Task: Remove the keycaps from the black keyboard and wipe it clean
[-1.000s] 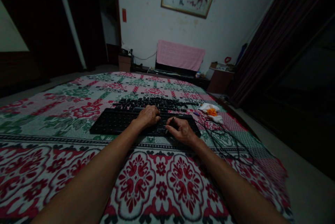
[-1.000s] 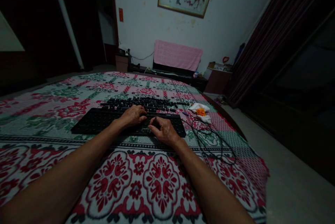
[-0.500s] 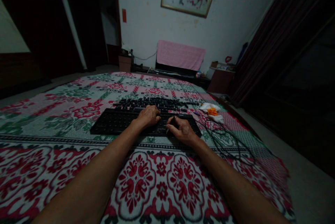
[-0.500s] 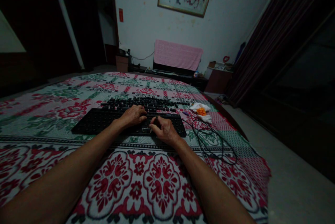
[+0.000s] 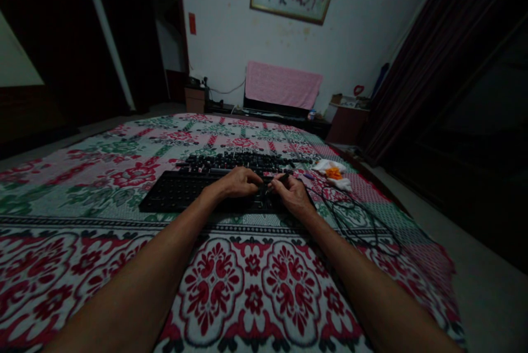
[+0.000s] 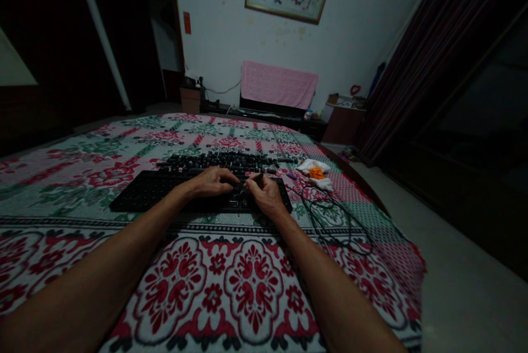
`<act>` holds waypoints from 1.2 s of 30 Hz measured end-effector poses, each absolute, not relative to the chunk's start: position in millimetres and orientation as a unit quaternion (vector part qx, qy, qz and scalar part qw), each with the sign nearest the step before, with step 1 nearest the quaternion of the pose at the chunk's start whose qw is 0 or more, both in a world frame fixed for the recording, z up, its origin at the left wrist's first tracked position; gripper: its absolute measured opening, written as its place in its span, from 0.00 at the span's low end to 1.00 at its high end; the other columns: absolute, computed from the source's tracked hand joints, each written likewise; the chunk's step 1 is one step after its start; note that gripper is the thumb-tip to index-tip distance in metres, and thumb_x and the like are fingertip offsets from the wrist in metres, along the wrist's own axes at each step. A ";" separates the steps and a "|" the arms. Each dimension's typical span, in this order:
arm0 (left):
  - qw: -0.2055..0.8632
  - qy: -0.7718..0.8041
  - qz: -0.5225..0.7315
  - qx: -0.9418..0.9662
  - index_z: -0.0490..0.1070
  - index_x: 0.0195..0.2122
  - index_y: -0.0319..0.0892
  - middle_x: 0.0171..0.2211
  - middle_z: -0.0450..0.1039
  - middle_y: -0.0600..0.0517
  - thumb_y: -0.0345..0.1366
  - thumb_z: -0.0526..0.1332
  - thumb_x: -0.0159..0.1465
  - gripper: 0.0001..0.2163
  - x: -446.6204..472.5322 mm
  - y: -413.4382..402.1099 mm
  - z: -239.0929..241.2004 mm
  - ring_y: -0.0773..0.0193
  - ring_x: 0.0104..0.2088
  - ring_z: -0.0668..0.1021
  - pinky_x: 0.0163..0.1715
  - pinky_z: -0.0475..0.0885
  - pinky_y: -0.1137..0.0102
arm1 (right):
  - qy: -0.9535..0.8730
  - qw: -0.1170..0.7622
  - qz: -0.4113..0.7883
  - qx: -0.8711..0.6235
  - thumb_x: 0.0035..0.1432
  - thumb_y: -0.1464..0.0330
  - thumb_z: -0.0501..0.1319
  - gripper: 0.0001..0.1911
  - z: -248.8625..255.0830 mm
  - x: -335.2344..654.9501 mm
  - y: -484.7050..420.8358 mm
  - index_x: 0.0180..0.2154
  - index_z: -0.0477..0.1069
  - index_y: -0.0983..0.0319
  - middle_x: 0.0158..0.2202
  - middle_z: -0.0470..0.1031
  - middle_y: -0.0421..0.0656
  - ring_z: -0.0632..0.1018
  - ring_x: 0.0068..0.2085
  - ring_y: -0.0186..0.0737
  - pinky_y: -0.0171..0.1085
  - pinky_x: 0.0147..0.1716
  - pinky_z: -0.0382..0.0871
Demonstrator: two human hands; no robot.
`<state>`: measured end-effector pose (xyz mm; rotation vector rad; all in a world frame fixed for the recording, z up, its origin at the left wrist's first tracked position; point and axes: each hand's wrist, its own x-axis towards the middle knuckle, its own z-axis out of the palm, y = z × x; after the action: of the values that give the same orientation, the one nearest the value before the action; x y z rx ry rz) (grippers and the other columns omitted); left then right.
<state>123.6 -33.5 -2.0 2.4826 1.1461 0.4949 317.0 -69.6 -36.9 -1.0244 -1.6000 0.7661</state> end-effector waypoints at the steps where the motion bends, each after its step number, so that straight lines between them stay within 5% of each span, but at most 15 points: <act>1: 0.212 0.394 0.177 0.876 0.75 0.43 0.43 0.38 0.76 0.54 0.36 0.56 0.54 0.16 125.3 -34.7 -1.6 0.64 0.39 0.75 0.39 0.67 0.75 | -0.666 0.522 0.319 -0.427 0.54 0.59 0.57 0.12 -36.6 316.4 -70.1 0.33 0.65 0.62 0.30 0.73 0.42 0.74 0.31 0.36 0.35 0.34 0.68; 10: 0.279 0.382 0.192 0.860 0.77 0.35 0.39 0.26 0.75 0.54 0.39 0.59 0.52 0.14 130.6 -34.9 -5.4 0.66 0.30 0.74 0.28 0.65 0.76 | -0.700 0.497 0.258 -0.443 0.55 0.61 0.55 0.11 -35.7 313.9 -71.7 0.32 0.66 0.62 0.28 0.72 0.40 0.73 0.31 0.35 0.34 0.34 0.66; 17: 0.318 0.410 0.232 0.823 0.76 0.37 0.37 0.29 0.76 0.52 0.41 0.59 0.52 0.16 119.4 -29.4 -2.0 0.65 0.30 0.74 0.28 0.66 0.75 | -0.714 0.477 0.249 -0.447 0.54 0.61 0.56 0.10 -30.5 313.9 -75.6 0.33 0.67 0.62 0.28 0.72 0.40 0.73 0.31 0.35 0.34 0.35 0.66; 21: 0.246 0.439 0.219 0.836 0.75 0.40 0.39 0.34 0.77 0.51 0.39 0.58 0.52 0.16 111.8 -29.0 3.7 0.64 0.33 0.75 0.32 0.67 0.74 | -0.702 0.489 0.278 -0.437 0.54 0.61 0.56 0.11 -28.7 313.3 -75.1 0.32 0.66 0.62 0.27 0.72 0.40 0.73 0.30 0.35 0.34 0.34 0.66; 26: 0.095 0.461 0.115 0.875 0.77 0.33 0.44 0.29 0.76 0.52 0.37 0.57 0.52 0.12 112.9 -39.6 13.5 0.64 0.30 0.74 0.29 0.65 0.73 | -0.706 0.479 0.291 -0.433 0.53 0.61 0.57 0.11 -28.4 313.2 -75.0 0.32 0.66 0.63 0.27 0.72 0.40 0.72 0.29 0.34 0.34 0.33 0.66; 36: 0.082 0.467 0.077 0.877 0.78 0.32 0.45 0.26 0.75 0.53 0.37 0.56 0.51 0.12 106.1 -37.5 19.1 0.65 0.28 0.73 0.25 0.62 0.75 | -0.704 0.481 0.270 -0.448 0.52 0.61 0.57 0.11 -28.5 311.3 -76.3 0.32 0.66 0.63 0.27 0.72 0.40 0.73 0.30 0.35 0.34 0.34 0.66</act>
<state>106.1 -37.5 19.1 2.6209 1.3950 0.2295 311.3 -76.3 -28.5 -1.0926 -1.7169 0.6573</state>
